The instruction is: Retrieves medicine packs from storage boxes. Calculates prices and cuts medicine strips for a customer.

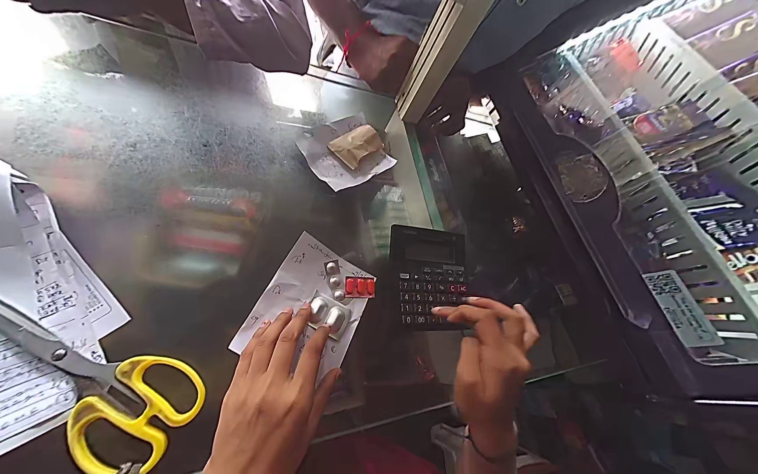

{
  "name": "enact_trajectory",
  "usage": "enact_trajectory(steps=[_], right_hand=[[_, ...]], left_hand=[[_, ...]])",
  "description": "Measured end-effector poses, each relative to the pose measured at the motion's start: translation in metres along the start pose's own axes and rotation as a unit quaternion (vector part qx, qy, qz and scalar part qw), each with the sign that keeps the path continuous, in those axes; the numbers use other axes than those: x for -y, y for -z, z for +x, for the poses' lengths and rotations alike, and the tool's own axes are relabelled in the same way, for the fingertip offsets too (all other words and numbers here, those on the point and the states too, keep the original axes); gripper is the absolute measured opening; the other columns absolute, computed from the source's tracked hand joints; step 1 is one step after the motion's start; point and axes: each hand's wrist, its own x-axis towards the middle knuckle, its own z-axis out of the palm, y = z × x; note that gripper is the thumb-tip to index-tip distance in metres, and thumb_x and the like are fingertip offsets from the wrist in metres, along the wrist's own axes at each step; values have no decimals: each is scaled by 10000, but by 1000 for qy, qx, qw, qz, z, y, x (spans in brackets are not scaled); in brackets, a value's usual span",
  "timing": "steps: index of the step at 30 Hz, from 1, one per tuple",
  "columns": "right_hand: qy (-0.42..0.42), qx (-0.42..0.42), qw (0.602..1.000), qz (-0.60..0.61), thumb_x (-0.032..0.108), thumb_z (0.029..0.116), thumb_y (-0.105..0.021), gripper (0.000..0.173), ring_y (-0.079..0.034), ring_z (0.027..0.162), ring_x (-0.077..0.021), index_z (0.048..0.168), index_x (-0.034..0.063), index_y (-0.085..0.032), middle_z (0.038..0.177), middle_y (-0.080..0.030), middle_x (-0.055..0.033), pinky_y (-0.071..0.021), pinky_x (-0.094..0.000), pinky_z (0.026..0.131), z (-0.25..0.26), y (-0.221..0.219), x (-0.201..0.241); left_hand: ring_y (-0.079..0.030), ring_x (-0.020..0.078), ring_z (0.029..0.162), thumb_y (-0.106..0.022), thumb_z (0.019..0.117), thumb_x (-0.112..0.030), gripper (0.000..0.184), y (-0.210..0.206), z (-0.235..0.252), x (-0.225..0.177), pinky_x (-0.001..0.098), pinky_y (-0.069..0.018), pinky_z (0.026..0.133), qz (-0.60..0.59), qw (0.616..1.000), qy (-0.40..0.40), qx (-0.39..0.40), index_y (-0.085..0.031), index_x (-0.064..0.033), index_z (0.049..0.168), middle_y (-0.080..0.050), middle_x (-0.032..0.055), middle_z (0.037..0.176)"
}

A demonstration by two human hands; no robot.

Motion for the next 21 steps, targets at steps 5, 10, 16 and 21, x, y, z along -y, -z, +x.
enact_trajectory(steps=[5, 10, 16, 21], right_hand=[[-59, -7, 998, -36, 71, 962, -346, 376, -664, 1074, -302, 928, 61, -721, 935, -755, -75, -282, -591, 1114, -4, 5, -9], [-47, 0, 999, -19, 68, 938, -347, 366, -653, 1102, -294, 946, 73, -713, 961, -762, -58, -266, -575, 1112, -3, 4, -6], [46, 17, 999, 18, 103, 1007, -348, 348, -643, 1179, -247, 1029, 137, -694, 1003, -763, -10, -254, -574, 1150, 4, -20, 10], [8, 10, 999, 35, 76, 981, -334, 346, -636, 1177, -238, 994, 111, -678, 1005, -765, -11, -256, -552, 1148, 5, -10, 12]], left_hand=[[-608, 391, 1260, -533, 985, -398, 411, 2, 1, -1, 512, -464, 1051, 6, 1000, 5, 12, -698, -124, 1244, -651, 167, 1352], [-609, 398, 1256, -533, 984, -404, 421, 2, 0, -1, 518, -465, 1047, 6, 1000, 0, 10, -697, -120, 1247, -656, 170, 1342], [-609, 397, 1254, -541, 977, -399, 412, -1, 1, 1, 508, -464, 1050, 4, 1000, -6, -5, -703, -118, 1231, -655, 183, 1333], [-616, 390, 1246, -532, 974, -406, 415, -1, 0, 0, 505, -467, 1046, 8, 1000, -3, -7, -706, -123, 1223, -660, 176, 1329]])
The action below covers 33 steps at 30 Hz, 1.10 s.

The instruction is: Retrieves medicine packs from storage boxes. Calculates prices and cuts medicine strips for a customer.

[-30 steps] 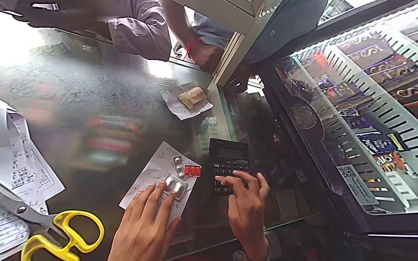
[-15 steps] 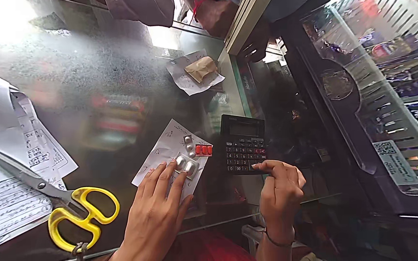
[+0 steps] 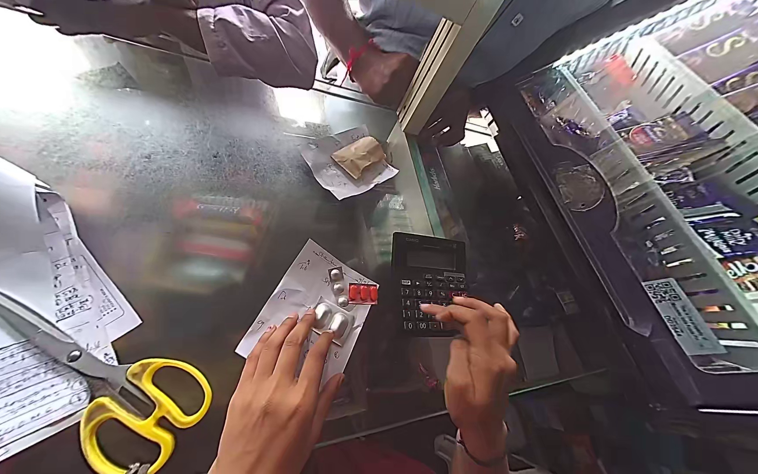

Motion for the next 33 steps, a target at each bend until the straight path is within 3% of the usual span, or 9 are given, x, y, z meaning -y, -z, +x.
enact_trajectory(steps=[5, 9, 13, 15, 17, 21, 25, 31, 33], right_hand=[[-21, 21, 999, -40, 55, 928, -359, 362, -653, 1134, -263, 981, 108, -713, 976, -759, -16, -269, -594, 1110, -9, 1, -4], [-45, -53, 998, 1, 73, 973, -319, 350, -636, 1135, -206, 983, 94, -668, 970, -753, -17, -268, -506, 1146, -11, 13, -11], [-61, -118, 991, -11, 63, 951, -325, 331, -638, 1101, -178, 979, 72, -654, 957, -750, -26, -271, -445, 1157, -14, 21, -21], [-60, -96, 993, -42, 75, 970, -334, 333, -644, 1107, -218, 963, 71, -666, 961, -756, -38, -281, -478, 1147, -16, 20, -22], [-57, -33, 995, -77, 67, 965, -368, 366, -670, 1088, -294, 948, 68, -734, 952, -758, -68, -312, -581, 1107, -18, 14, -21], [-53, -24, 996, -66, 71, 935, -361, 353, -657, 1122, -281, 950, 78, -713, 953, -765, -45, -267, -564, 1126, -16, 14, -21], [-19, -48, 999, -17, 130, 978, -378, 301, -647, 1144, -206, 1005, 102, -676, 999, -753, -36, -282, -491, 1151, -17, 8, -16], [111, 33, 993, 29, 194, 1030, -411, 273, -612, 1202, -162, 1092, 171, -676, 1123, -735, 19, -326, -431, 1141, -15, -6, -1], [145, 46, 988, 26, 183, 1022, -449, 280, -633, 1193, -194, 1120, 142, -708, 1145, -744, -10, -376, -431, 1113, -3, -8, 3]], left_hand=[[-615, 405, 1246, -525, 983, -405, 422, 0, 0, 0, 511, -468, 1047, -6, 1000, -1, 1, -709, -108, 1219, -659, 189, 1327], [-617, 396, 1247, -530, 978, -397, 416, 0, 0, 0, 509, -467, 1050, -3, 1000, -3, 1, -711, -109, 1218, -663, 185, 1323], [-612, 398, 1253, -535, 977, -393, 414, 1, 1, 0, 516, -460, 1053, -4, 1000, -4, 2, -706, -106, 1220, -657, 190, 1330], [-614, 403, 1251, -538, 974, -400, 422, 1, 1, 0, 522, -460, 1052, -4, 1000, -4, 6, -707, -102, 1219, -656, 193, 1334], [-607, 405, 1260, -543, 977, -403, 425, 2, 1, 0, 522, -454, 1059, -7, 1000, -3, 12, -704, -99, 1227, -651, 197, 1340], [-607, 411, 1259, -549, 976, -403, 426, 2, 1, 1, 527, -453, 1062, -7, 1000, -6, 16, -703, -94, 1224, -650, 203, 1338], [-608, 419, 1256, -582, 962, -366, 408, 5, 2, 0, 523, -448, 1067, -13, 1000, -1, 22, -704, -82, 1229, -645, 221, 1341], [-599, 412, 1268, -616, 961, -354, 443, 9, 4, -1, 495, -463, 1053, -35, 999, 9, 17, -671, -39, 1267, -634, 230, 1352], [-600, 407, 1267, -628, 944, -408, 539, 8, 3, -2, 514, -459, 1059, -37, 999, 15, 1, -642, -4, 1300, -634, 227, 1351]])
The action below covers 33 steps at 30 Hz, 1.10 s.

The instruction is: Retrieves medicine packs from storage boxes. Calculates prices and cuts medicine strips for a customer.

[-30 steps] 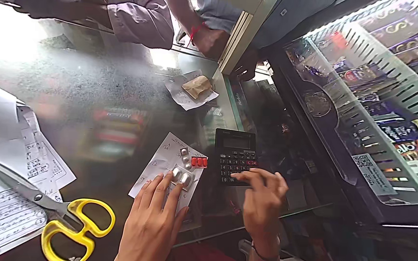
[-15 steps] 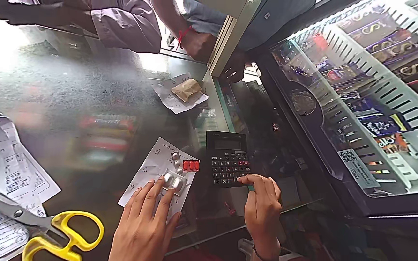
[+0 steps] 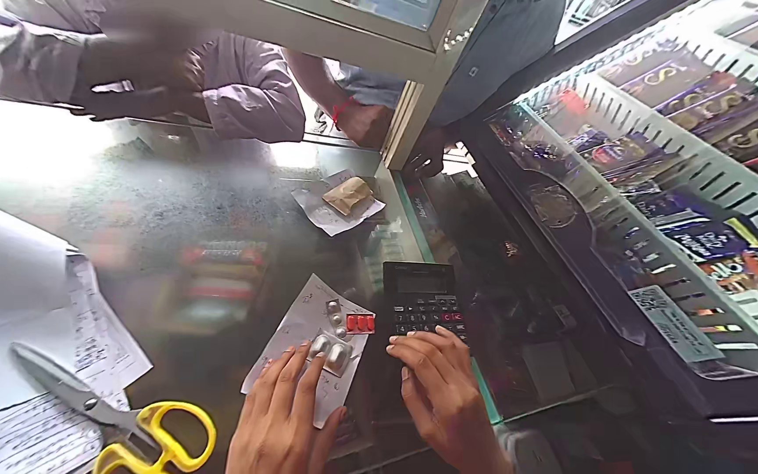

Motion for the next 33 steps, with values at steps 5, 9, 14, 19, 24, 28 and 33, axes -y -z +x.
enact_trajectory(steps=[5, 9, 14, 19, 24, 28, 33], right_hand=[[71, 92, 993, 19, 455, 1022, -523, 503, -647, 1243, -275, 1271, 53, -695, 1326, -685, -128, -486, -397, 1075, 41, -10, 7], [111, 175, 978, -9, 417, 970, -599, 506, -663, 1214, -353, 1298, 44, -692, 1325, -661, -222, -556, -423, 975, 48, -32, 25], [175, 129, 976, -5, 130, 913, -619, 285, -743, 939, -275, 1143, 28, -753, 1070, -750, -152, -598, -333, 775, 57, -39, 28], [175, 107, 979, 18, 174, 863, -660, 292, -747, 912, -320, 1077, 4, -764, 1047, -749, -171, -614, -410, 763, 60, -45, 22], [154, 267, 945, 111, 116, 893, -706, 341, -697, 1007, -495, 1154, -104, -705, 1169, -681, -324, -573, -597, 810, 82, -26, 18], [148, 293, 940, 97, 283, 1004, -620, 467, -680, 955, -543, 1315, -65, -634, 1140, -668, -344, -534, -678, 740, 116, -14, 7], [-19, 313, 946, -87, 341, 1045, -579, 693, -625, 1069, -581, 1569, -24, -312, 1143, -648, -362, -464, -716, 862, 175, -12, -26]], left_hand=[[-608, 411, 1256, -669, 861, -531, 811, -4, -1, 0, 521, -479, 1041, 18, 999, 17, -39, -551, 83, 1377, -633, 236, 1349], [-622, 402, 1244, -666, 836, -557, 863, -5, 0, 1, 511, -490, 1032, 28, 998, 22, -46, -547, 112, 1368, -637, 252, 1335], [-623, 402, 1244, -667, 824, -571, 869, -6, -1, 3, 512, -494, 1029, 36, 998, 20, -47, -561, 104, 1361, -641, 240, 1337], [-612, 399, 1272, -779, 805, -405, 724, 1, 0, 0, 525, -512, 1024, 23, 999, 19, -25, -615, 74, 1323, -627, 255, 1356], [-573, 344, 1333, -700, 941, -239, 409, 56, -18, 22, 405, -428, 1142, -119, 991, -53, -39, -673, 33, 1245, -669, 213, 1311], [-610, 187, 1282, -625, 1009, -381, 418, 125, -59, 52, 355, -493, 1107, -144, 980, 5, -136, -683, -24, 1218, -693, 118, 1280], [-658, 142, 1173, -575, 998, -458, 542, 180, -119, 107, 323, -517, 1027, 56, 955, 193, -218, -670, 0, 1274, -695, 152, 1261]])
